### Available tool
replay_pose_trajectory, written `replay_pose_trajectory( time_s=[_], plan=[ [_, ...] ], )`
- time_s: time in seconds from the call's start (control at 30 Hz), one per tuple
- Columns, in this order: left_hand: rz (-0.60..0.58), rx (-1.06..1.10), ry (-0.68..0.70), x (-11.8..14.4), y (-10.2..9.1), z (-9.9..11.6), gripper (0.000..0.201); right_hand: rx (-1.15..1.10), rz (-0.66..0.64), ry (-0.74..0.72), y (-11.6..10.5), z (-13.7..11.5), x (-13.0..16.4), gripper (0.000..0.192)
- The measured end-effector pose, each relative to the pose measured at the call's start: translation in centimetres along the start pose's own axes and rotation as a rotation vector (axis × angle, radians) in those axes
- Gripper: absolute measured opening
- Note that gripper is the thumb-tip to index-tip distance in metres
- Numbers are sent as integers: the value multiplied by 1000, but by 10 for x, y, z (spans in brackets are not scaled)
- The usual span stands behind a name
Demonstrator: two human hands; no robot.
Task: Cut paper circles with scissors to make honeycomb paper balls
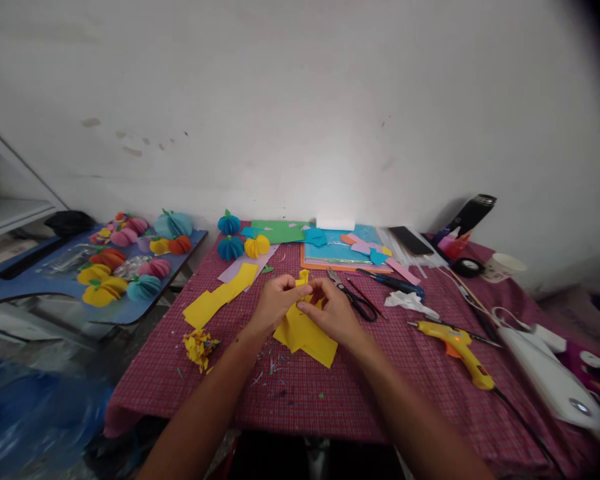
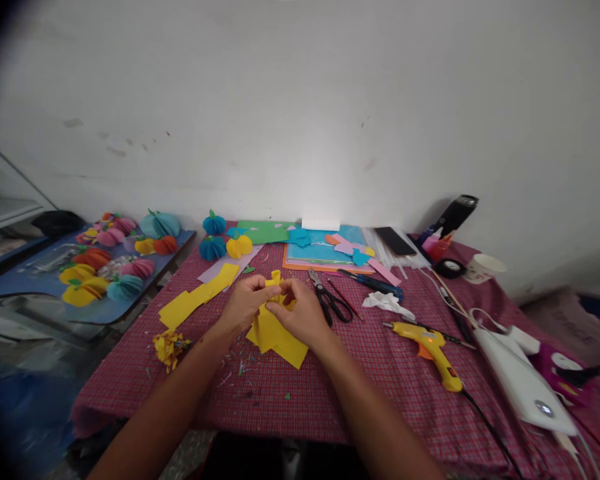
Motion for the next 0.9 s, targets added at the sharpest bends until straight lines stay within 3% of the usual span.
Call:
replay_pose_trajectory(
  time_s=[0.1,0.2,0.3,0.5,0.73,0.9],
  plan=[
    [-37,-10,6,2,3,1,38,-116,-15,75,1,5,0,18],
    [-64,57,-27,1,2,0,35,-193,-5,140,-3,8,-1,22],
    [-61,96,-7,-2,-2,2,30,-156,76,157,-14,9,-3,28],
    [-1,-25,57,-3,-8,7,28,-121,196,178,-29,19,-6,28],
    [50,-162,104,-4,-9,4,33,13,210,74,-28,20,-5,30],
    [55,-132,33,-4,-7,-3,35,172,134,-135,-23,2,-3,19]
  ],
)
Point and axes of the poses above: each hand's wrist, its own x-axis away from the middle knuckle, its own y-axis out of the palm, z = x × y, the point moved 5 cm from there along -x, towards the middle knuckle, and after that the axes turned 13 degrees about -x, right-handed, at the moved point
